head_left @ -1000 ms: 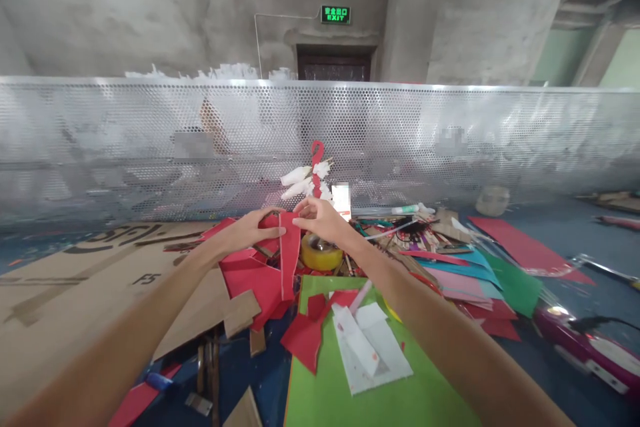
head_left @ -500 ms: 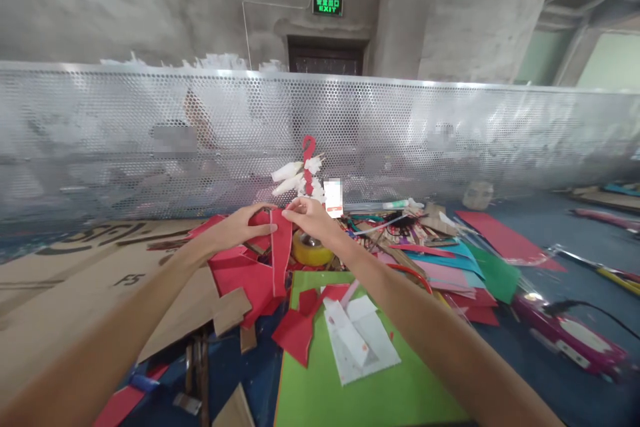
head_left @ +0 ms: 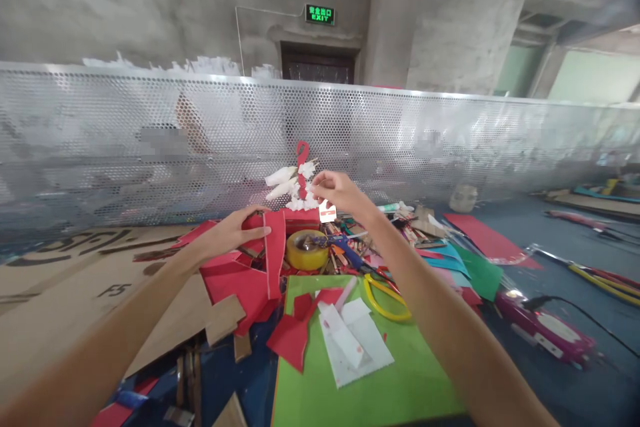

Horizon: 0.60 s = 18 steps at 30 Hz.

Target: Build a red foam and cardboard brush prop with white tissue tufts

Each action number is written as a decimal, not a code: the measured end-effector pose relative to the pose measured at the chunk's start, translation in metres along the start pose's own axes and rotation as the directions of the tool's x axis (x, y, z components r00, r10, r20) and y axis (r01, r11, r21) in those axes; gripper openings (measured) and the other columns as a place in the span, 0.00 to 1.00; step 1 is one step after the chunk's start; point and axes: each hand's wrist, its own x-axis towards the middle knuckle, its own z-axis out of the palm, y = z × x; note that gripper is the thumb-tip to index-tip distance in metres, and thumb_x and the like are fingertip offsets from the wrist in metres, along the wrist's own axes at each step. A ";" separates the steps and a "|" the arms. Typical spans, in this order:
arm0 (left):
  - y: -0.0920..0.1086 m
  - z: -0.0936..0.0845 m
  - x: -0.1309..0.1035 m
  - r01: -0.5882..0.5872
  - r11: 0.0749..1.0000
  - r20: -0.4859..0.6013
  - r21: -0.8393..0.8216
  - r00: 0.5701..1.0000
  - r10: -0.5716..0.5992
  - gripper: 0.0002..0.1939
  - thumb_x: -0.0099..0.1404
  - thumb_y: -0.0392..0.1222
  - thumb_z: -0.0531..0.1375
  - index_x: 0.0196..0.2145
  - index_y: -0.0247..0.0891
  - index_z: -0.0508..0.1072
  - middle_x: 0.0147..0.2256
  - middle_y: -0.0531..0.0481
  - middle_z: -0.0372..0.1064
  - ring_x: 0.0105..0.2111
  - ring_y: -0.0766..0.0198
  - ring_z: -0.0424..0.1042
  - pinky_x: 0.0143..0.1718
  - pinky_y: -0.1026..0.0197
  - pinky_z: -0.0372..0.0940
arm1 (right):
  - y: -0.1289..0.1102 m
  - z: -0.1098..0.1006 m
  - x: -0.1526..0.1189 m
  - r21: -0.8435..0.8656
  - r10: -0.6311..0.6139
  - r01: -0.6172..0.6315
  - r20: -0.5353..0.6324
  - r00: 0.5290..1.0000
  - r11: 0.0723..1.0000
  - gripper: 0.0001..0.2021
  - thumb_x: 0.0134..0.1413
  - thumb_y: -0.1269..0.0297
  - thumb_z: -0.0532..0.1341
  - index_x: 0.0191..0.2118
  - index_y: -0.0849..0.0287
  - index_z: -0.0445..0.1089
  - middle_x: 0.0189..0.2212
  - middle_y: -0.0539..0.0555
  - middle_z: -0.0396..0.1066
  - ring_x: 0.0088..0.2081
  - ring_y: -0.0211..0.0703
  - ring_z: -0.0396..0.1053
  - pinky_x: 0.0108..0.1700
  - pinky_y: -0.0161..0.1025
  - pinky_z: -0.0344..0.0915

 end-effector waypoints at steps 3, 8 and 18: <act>-0.003 -0.001 0.000 -0.018 1.000 0.003 -0.012 1.000 0.018 0.32 0.57 0.59 0.65 0.55 0.42 0.67 0.46 0.44 0.75 0.39 0.51 0.77 0.35 0.52 0.76 | -0.011 -0.029 -0.015 -0.144 -0.100 0.119 0.135 0.986 0.982 0.05 0.56 0.61 0.63 0.35 0.57 0.72 0.30 0.52 0.74 0.30 0.40 0.71 0.27 0.35 0.64; -0.010 -0.003 0.003 -0.035 0.997 -0.028 0.069 0.999 0.037 0.34 0.56 0.62 0.64 0.56 0.43 0.68 0.47 0.45 0.75 0.42 0.50 0.77 0.37 0.53 0.76 | 0.007 -0.033 -0.052 -0.531 0.057 0.266 0.514 0.856 0.805 0.07 0.51 0.70 0.64 0.32 0.54 0.80 0.26 0.50 0.77 0.25 0.40 0.70 0.29 0.36 0.61; -0.012 -0.003 0.003 -0.113 0.987 -0.085 0.110 0.989 0.123 0.31 0.56 0.61 0.64 0.53 0.42 0.70 0.44 0.46 0.76 0.42 0.49 0.77 0.39 0.53 0.75 | 0.046 -0.007 -0.101 -0.926 0.353 0.178 0.298 0.887 0.334 0.14 0.62 0.67 0.56 0.47 0.53 0.78 0.45 0.63 0.74 0.48 0.53 0.72 0.42 0.38 0.63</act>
